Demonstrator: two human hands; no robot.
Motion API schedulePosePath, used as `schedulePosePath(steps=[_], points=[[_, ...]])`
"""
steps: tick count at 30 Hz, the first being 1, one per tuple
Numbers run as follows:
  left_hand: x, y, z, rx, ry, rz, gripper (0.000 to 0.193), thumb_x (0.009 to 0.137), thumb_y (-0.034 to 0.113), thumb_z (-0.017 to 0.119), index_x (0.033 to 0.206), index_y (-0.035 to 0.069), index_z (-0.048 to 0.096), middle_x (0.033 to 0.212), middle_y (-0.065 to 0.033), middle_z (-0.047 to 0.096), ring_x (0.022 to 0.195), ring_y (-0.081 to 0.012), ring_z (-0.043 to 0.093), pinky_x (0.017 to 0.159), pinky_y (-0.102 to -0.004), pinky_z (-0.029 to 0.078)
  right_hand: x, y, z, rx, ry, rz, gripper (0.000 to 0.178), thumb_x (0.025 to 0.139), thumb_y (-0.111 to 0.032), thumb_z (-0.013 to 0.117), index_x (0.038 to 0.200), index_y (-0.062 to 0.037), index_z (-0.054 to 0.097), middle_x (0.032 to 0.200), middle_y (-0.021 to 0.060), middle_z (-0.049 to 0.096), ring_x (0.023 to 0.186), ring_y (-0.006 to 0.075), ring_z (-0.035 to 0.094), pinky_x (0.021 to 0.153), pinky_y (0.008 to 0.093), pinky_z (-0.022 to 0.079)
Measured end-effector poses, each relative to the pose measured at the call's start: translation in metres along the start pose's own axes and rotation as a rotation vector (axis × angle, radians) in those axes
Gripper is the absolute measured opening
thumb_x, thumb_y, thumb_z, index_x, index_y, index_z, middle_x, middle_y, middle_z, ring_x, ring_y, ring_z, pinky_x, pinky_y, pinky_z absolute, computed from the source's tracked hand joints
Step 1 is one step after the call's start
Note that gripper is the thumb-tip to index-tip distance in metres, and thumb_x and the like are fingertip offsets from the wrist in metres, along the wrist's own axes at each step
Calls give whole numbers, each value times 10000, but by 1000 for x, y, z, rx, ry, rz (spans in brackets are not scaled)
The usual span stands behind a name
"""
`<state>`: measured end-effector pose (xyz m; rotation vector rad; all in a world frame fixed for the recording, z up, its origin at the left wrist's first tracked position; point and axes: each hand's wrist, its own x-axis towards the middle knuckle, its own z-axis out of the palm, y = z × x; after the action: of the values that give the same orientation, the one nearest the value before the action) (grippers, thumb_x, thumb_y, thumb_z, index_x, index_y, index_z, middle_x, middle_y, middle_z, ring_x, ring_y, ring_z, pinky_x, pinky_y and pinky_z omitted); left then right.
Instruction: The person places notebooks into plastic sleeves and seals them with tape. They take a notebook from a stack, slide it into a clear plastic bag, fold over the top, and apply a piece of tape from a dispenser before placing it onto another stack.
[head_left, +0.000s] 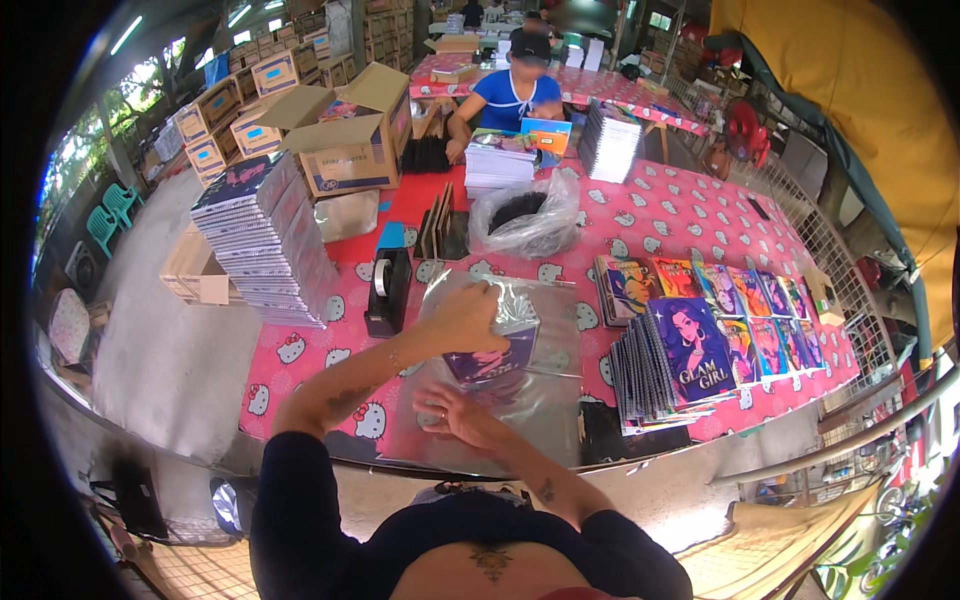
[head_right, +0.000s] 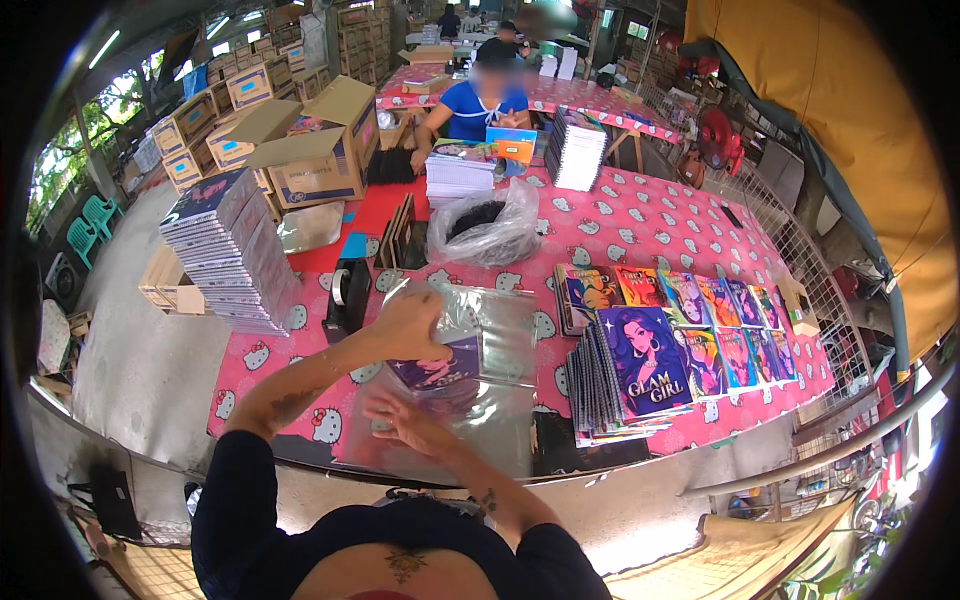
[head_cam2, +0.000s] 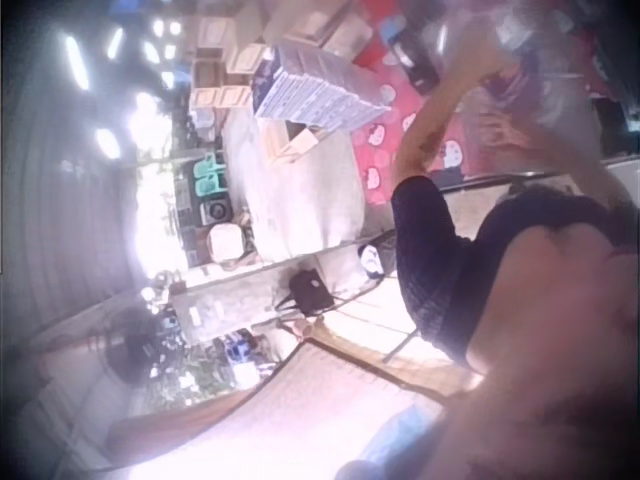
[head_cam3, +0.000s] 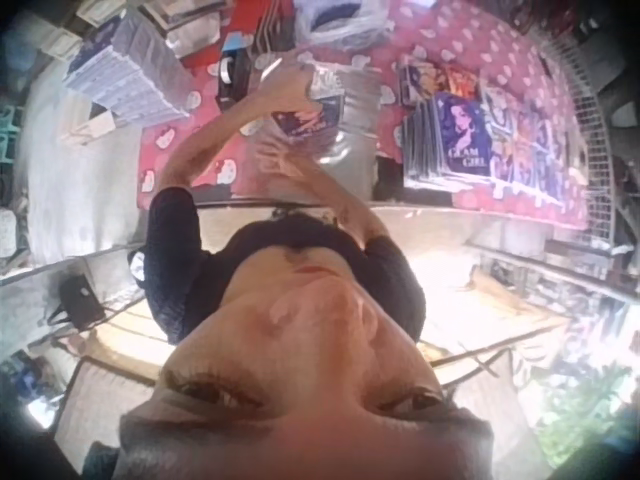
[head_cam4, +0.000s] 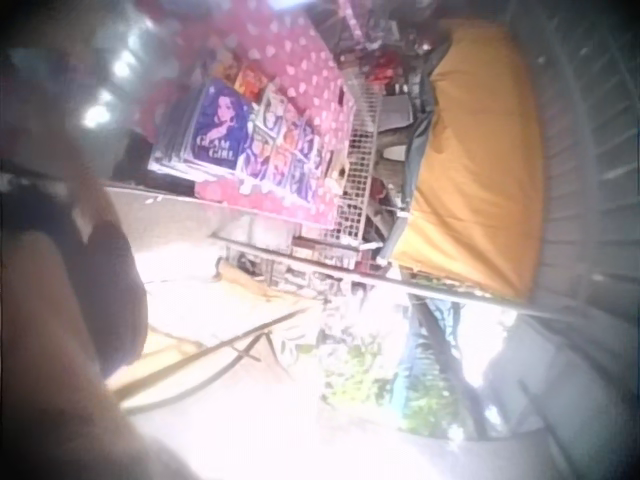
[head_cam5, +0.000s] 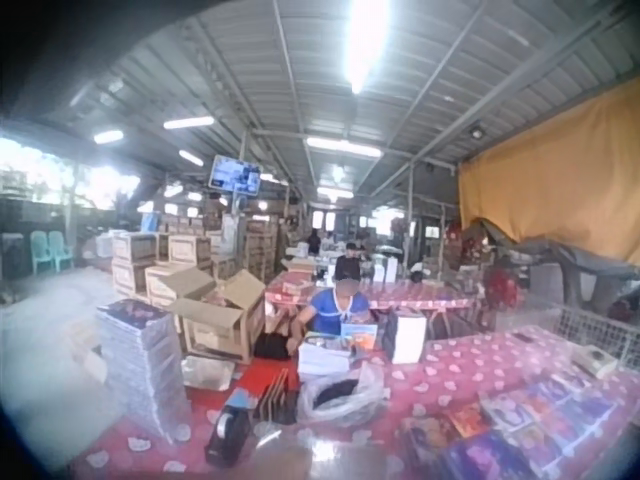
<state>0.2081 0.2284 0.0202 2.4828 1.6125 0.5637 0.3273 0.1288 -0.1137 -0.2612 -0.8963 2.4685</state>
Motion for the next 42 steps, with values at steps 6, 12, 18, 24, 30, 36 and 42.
schedulePosePath(steps=[6,12,18,24,30,36,42], points=[[-90,-37,19,-642,213,-313,752,672,324,878,1245,11,504,1133,-147,605,1148,-260,572,923,-380,486,-1,-44,-102,227,302,-492,781,830,-338,765,1449,-121,340,1328,88,566,1261,282,511,1022,584,438],[-125,-77,62,-928,326,-263,736,831,200,784,1422,1,394,1402,-163,501,1319,-228,460,1084,-346,373,-23,-129,-105,-1342,365,-414,818,726,-108,864,1399,-45,404,1219,76,594,1064,226,605,907,362,523],[-68,-9,22,-962,527,-203,368,945,249,647,1183,-32,642,1240,-158,640,1134,-224,606,947,-322,470,-31,-191,-66,-991,411,-401,351,924,-212,682,1231,-53,623,1164,45,619,1018,149,589,899,314,472],[-117,-168,33,-283,628,-746,287,935,231,652,1059,-27,679,858,-58,661,831,-146,618,735,-298,506,-38,-204,46,-1605,399,-838,365,853,-269,725,1148,-65,658,1151,113,647,1087,275,604,938,378,446],[-134,-233,69,-1165,523,-952,158,864,186,717,933,45,701,717,6,595,562,-73,488,530,-239,433,-2,-173,80,-2032,161,-446,351,814,-290,741,1102,-101,675,949,75,688,901,286,654,847,420,452],[-160,-210,103,-867,667,-859,142,879,164,693,938,35,696,740,-28,640,732,-122,654,598,-291,528,18,-153,86,-2081,169,-532,397,806,-280,736,1133,-68,659,961,85,711,863,283,670,811,425,459],[-131,-170,7,-438,375,-449,210,895,136,696,1038,-14,667,829,-47,668,802,-165,679,676,-314,551,24,-151,85,-2110,235,-494,455,811,-318,720,1168,-44,650,937,120,716,815,299,678,798,438,466]])
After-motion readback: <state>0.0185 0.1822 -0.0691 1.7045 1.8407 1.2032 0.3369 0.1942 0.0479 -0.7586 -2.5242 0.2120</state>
